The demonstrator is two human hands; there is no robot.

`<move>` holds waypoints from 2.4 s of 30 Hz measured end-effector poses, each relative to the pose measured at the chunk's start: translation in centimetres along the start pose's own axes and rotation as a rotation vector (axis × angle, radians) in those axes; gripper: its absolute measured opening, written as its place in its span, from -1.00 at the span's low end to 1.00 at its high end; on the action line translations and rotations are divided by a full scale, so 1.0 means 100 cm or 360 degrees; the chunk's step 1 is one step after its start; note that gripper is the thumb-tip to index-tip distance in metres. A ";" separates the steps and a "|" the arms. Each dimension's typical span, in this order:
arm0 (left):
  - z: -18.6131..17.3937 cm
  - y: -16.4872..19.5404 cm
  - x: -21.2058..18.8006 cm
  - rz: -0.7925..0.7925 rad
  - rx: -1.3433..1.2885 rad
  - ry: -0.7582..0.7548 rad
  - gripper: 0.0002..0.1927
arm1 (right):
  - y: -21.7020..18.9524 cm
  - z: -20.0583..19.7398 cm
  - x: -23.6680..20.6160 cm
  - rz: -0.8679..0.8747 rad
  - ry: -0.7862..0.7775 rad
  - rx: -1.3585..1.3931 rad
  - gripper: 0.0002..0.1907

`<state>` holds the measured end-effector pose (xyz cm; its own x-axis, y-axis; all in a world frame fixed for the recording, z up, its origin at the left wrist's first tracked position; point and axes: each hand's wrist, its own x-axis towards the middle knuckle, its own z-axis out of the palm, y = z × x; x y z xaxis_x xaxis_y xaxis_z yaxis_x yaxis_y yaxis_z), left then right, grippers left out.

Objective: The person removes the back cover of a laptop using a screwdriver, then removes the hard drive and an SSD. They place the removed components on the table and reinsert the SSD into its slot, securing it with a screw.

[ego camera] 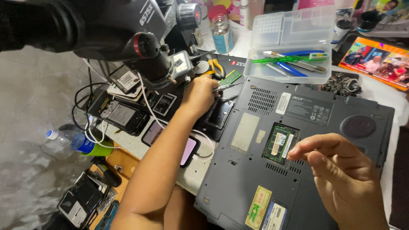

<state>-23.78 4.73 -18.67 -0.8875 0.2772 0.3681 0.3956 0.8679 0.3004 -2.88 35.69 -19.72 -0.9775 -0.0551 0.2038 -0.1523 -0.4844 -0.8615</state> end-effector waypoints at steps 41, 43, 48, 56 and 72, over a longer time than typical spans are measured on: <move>-0.010 0.015 -0.022 0.0191 0.0033 0.0217 -0.85 | -0.031 -0.011 0.013 -0.0327 0.0591 -0.0910 -0.86; -0.017 0.027 -0.028 0.0124 0.0141 0.0168 -0.90 | -0.035 -0.014 0.015 -0.0374 0.0680 -0.1272 -0.86; -0.040 0.062 -0.040 -0.0092 0.0534 -0.0074 -0.64 | -0.036 -0.013 0.020 -0.0309 0.0511 -0.1682 -0.89; -0.080 0.108 -0.076 -0.0064 0.0603 0.0243 -0.60 | -0.019 -0.005 0.024 -0.0587 -0.0066 -0.2394 -0.66; 0.007 0.132 -0.067 0.0496 -0.0990 0.0035 -0.77 | -0.013 -0.005 0.021 -0.0569 -0.0066 -0.2475 -0.42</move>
<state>-12.75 14.58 -17.77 -0.7081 0.4607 0.5350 0.6989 0.3501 0.6236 -4.84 36.59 -18.39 -0.8598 -0.1745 0.4800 -0.3821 0.8434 -0.3778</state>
